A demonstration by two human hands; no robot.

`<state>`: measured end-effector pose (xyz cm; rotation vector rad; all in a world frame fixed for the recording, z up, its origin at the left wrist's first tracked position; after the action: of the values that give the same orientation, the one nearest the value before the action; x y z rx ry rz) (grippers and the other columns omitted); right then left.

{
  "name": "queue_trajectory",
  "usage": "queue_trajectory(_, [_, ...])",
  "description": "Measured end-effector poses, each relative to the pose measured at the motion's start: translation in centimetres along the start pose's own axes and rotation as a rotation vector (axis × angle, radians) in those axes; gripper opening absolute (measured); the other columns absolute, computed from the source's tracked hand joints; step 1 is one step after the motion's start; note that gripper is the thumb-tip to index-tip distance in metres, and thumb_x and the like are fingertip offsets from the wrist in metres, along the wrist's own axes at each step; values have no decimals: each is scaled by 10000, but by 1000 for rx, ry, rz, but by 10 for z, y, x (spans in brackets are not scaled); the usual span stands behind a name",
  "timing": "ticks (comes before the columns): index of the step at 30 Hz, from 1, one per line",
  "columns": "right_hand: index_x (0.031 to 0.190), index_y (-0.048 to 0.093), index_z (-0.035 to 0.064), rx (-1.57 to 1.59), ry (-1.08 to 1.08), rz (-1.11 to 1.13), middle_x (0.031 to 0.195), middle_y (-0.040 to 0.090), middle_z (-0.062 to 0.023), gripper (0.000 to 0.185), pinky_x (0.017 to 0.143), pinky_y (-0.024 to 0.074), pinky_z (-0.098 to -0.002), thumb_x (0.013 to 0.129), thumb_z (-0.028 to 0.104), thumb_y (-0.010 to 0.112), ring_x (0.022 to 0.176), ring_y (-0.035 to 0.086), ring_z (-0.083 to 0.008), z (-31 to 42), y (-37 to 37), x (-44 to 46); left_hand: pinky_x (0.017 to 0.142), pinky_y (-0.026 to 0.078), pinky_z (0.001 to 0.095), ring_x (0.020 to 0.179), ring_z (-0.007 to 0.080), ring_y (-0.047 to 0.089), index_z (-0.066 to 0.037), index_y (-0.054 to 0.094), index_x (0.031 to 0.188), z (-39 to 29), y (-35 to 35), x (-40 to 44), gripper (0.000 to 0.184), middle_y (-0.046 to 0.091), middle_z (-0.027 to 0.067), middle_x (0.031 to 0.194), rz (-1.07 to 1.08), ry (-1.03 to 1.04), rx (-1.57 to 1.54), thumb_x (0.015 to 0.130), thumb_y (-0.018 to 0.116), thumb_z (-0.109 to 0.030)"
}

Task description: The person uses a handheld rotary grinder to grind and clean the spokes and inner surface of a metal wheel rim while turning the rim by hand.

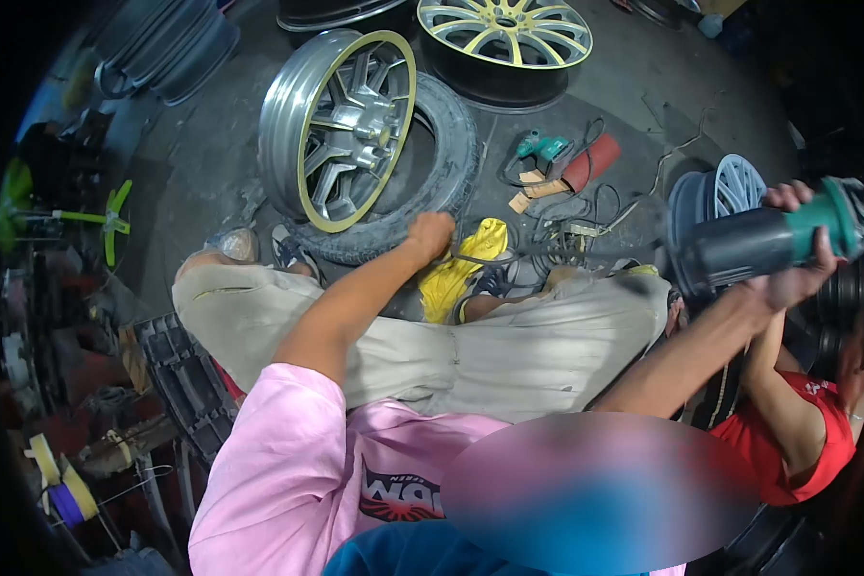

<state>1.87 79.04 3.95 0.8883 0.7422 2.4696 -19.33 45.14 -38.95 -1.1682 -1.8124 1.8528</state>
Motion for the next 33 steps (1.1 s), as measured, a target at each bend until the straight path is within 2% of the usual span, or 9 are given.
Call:
queue_trajectory(4, [1408, 471, -84, -599, -65, -87, 1279, 617, -204, 578, 1144, 403, -455, 975, 277, 597, 1264, 546, -341, 139, -38, 56, 793, 615, 458, 983, 331, 752, -76, 783, 1046, 0, 46, -42, 228, 767, 141, 1091, 190, 187, 167, 908, 609, -127])
queue_trajectory(5, [1166, 594, -20, -839, -305, -112, 1023, 658, -164, 345, 773, 589, -392, 1003, 283, 574, 830, 665, -265, 130, 38, 48, 806, 613, 456, 987, 326, 753, -71, 781, 1069, 5, 65, -52, 242, 766, 143, 1096, 276, 195, 167, 912, 612, -141])
queue_trajectory(6, [1082, 637, 13, -1491, -957, 140, 902, 662, -153, 230, 731, 585, -388, 963, 206, 603, 782, 667, -256, 145, 64, 44, 806, 613, 456, 987, 326, 753, -71, 781, 1069, 11, 91, -60, 242, 766, 143, 1096, 281, 196, 154, 912, 612, -141])
queue_trajectory(7, [1074, 633, 6, -1664, -880, 126, 929, 662, -155, 268, 727, 584, -386, 957, 245, 600, 787, 671, -245, 161, 76, 47, 820, 609, 456, 994, 324, 751, -74, 779, 1096, 18, 121, -69, 261, 765, 152, 1095, 355, 151, 167, 918, 618, -176])
queue_trajectory(9, [1121, 620, 6, -1087, -608, -183, 1025, 654, -167, 329, 765, 573, -387, 949, 286, 609, 853, 664, -257, 174, 95, 60, 833, 605, 456, 1001, 323, 750, -78, 776, 1123, 21, 140, -80, 284, 764, 161, 1095, 421, 108, 189, 924, 624, -211])
queue_trajectory(14, [1266, 588, 24, -1073, -376, -147, 1191, 631, -168, 403, 942, 508, -392, 974, 300, 614, 1073, 610, -256, 166, 78, 74, 829, 590, 425, 991, 329, 743, -57, 804, 973, 13, 156, -31, 373, 763, 185, 1042, 498, 77, -115, 628, 846, -191])
queue_trajectory(19, [1410, 555, 41, -718, 98, -62, 1358, 608, -169, 497, 1120, 443, -396, 1000, 314, 619, 1294, 555, -255, 91, 38, 107, 882, 562, 476, 1011, 405, 705, 30, 740, 1032, -40, -84, -56, 400, 727, 245, 1041, -4, 255, -278, 861, 755, -331])
queue_trajectory(25, [1063, 662, -43, -493, 148, -126, 965, 723, -133, 298, 773, 587, -350, 872, 169, 746, 837, 720, -228, -82, 84, 49, 955, 504, 463, 1108, 374, 608, -71, 641, 1229, 66, -324, -132, 488, 638, 163, 1153, -982, 227, -241, 845, 780, -338])
queue_trajectory(33, [1044, 627, -31, -383, 413, -155, 898, 702, -125, 260, 713, 591, -343, 870, 133, 727, 763, 709, -209, -226, 85, -7, 1116, 417, 486, 1317, 446, 503, -54, 309, 1590, 208, -294, -105, 1215, 548, 288, 1351, -570, -376, -205, 653, 874, -581])
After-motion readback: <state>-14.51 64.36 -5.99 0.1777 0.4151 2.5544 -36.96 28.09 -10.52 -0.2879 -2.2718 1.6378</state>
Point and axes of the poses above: each hand's wrist, its own x-axis towards the middle knuckle, its own y-axis out of the palm, z = x × y, the point moved 4 cm from there along x, towards the middle knuckle
